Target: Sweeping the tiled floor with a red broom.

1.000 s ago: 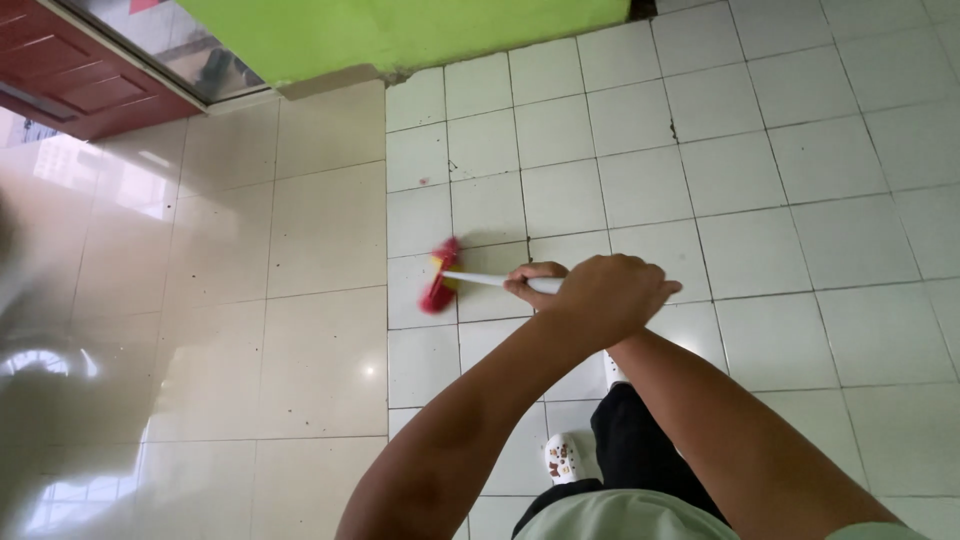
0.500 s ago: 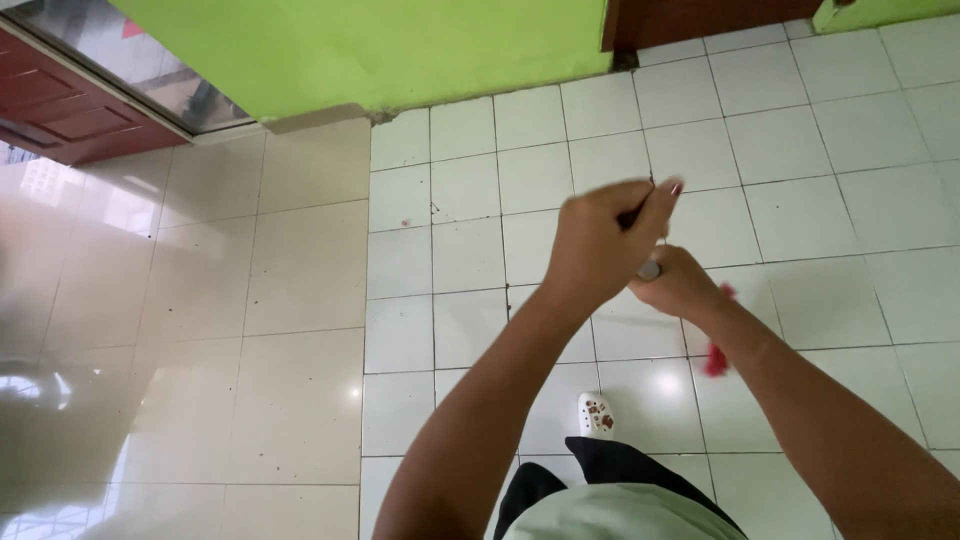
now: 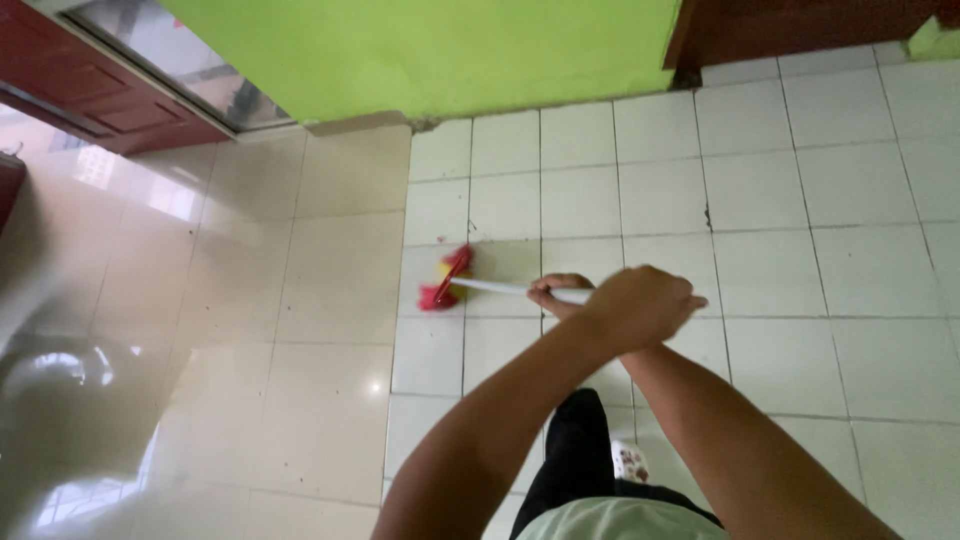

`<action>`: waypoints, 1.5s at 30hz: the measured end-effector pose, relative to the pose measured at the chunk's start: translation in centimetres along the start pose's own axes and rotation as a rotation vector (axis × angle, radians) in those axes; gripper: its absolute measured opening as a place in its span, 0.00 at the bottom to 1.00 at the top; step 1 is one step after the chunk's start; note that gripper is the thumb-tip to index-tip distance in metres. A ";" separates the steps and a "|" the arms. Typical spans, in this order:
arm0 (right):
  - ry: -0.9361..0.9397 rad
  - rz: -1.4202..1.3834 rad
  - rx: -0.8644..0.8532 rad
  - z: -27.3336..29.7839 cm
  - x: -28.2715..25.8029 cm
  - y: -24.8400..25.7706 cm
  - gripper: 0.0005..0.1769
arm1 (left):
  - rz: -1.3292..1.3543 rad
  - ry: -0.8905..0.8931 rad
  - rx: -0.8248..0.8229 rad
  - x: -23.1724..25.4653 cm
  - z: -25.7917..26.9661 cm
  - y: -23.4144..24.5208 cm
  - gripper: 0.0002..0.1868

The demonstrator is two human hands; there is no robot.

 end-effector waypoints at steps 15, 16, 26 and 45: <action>-0.138 0.247 0.292 -11.2 4.8 16.0 0.09 | 0.716 -0.062 0.409 -6.7 -9.5 17.6 0.24; -0.170 0.354 0.203 -12.1 6.9 15.4 0.09 | 0.707 0.026 0.346 -8.8 -9.7 14.5 0.24; 0.034 -0.094 -0.114 -25.3 1.3 6.0 0.19 | 0.090 0.263 0.170 -11.6 -16.8 19.3 0.24; -0.076 0.219 -0.097 -34.5 4.3 36.1 0.14 | 0.716 -0.231 0.542 -5.3 -39.3 23.4 0.20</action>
Point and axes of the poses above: each hand's wrist, its own z-axis away from the middle knuckle, its own y-axis out of the back of the hand, x = y × z, the point moved 5 cm from there along -z, towards the middle knuckle, and after that the axes turned 7 degrees about z, right-handed, at the moved point
